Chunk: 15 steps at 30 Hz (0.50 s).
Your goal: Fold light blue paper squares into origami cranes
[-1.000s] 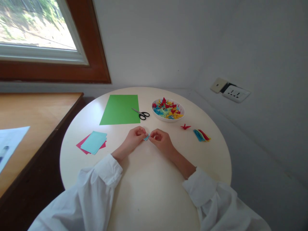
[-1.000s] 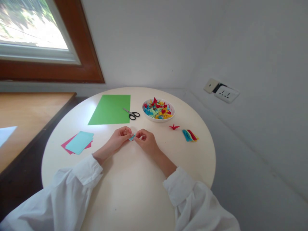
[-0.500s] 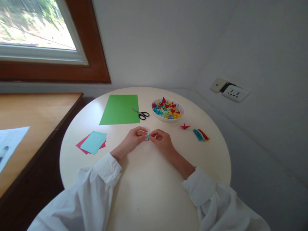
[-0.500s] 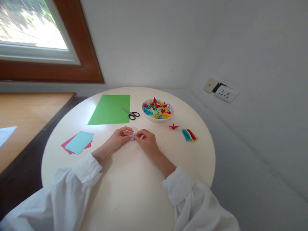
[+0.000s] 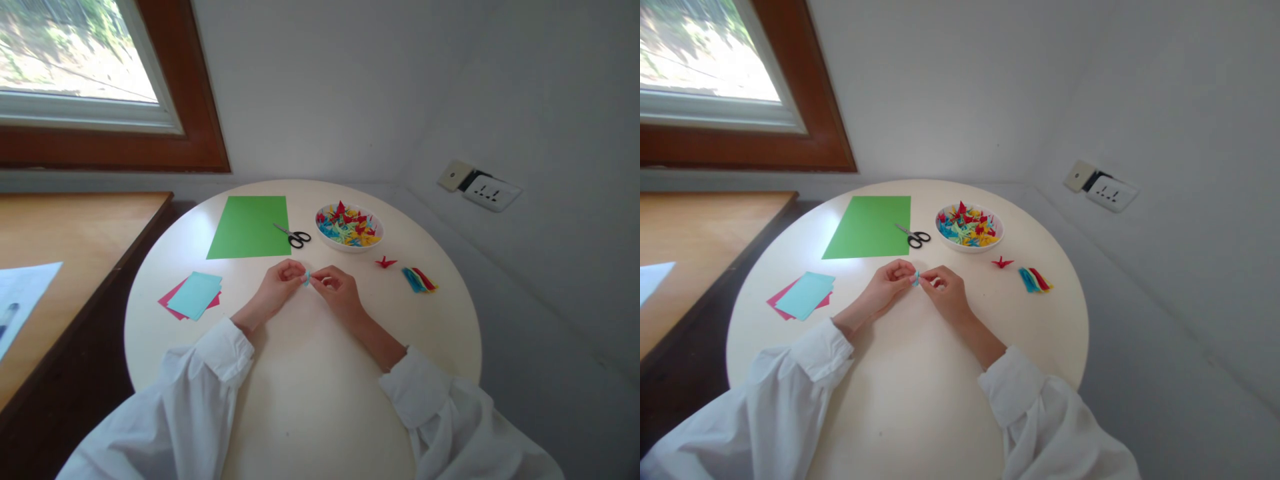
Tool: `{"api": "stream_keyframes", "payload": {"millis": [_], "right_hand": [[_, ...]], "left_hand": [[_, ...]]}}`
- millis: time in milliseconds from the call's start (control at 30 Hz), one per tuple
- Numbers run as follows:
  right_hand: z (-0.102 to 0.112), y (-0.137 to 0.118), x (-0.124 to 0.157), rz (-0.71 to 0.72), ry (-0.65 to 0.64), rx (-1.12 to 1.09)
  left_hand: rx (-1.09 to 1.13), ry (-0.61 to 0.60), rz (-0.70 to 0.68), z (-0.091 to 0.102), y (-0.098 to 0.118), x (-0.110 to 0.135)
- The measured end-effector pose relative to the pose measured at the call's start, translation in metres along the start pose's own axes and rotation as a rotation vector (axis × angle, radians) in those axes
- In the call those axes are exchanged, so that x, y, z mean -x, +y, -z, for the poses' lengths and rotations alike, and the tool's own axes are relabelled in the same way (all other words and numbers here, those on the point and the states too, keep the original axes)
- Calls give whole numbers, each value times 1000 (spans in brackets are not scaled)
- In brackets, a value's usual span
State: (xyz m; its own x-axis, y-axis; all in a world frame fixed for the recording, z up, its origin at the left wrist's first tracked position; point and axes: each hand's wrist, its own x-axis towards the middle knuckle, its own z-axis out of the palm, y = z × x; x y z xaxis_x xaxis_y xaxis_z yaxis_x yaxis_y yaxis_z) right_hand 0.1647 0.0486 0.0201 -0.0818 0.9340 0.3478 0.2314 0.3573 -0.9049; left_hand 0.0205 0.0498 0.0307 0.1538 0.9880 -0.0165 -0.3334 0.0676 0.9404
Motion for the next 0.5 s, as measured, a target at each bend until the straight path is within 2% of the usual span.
{"api": "stream_keyframes", "payload": {"millis": [233,500], "right_hand": [[-2,-1,-1,-58,44,-53],[-2,0,1,-24,47,-43]], "left_hand": [[-5,49,-20,-1,0,0],[-51,71,-79,-4,2,1]]}}
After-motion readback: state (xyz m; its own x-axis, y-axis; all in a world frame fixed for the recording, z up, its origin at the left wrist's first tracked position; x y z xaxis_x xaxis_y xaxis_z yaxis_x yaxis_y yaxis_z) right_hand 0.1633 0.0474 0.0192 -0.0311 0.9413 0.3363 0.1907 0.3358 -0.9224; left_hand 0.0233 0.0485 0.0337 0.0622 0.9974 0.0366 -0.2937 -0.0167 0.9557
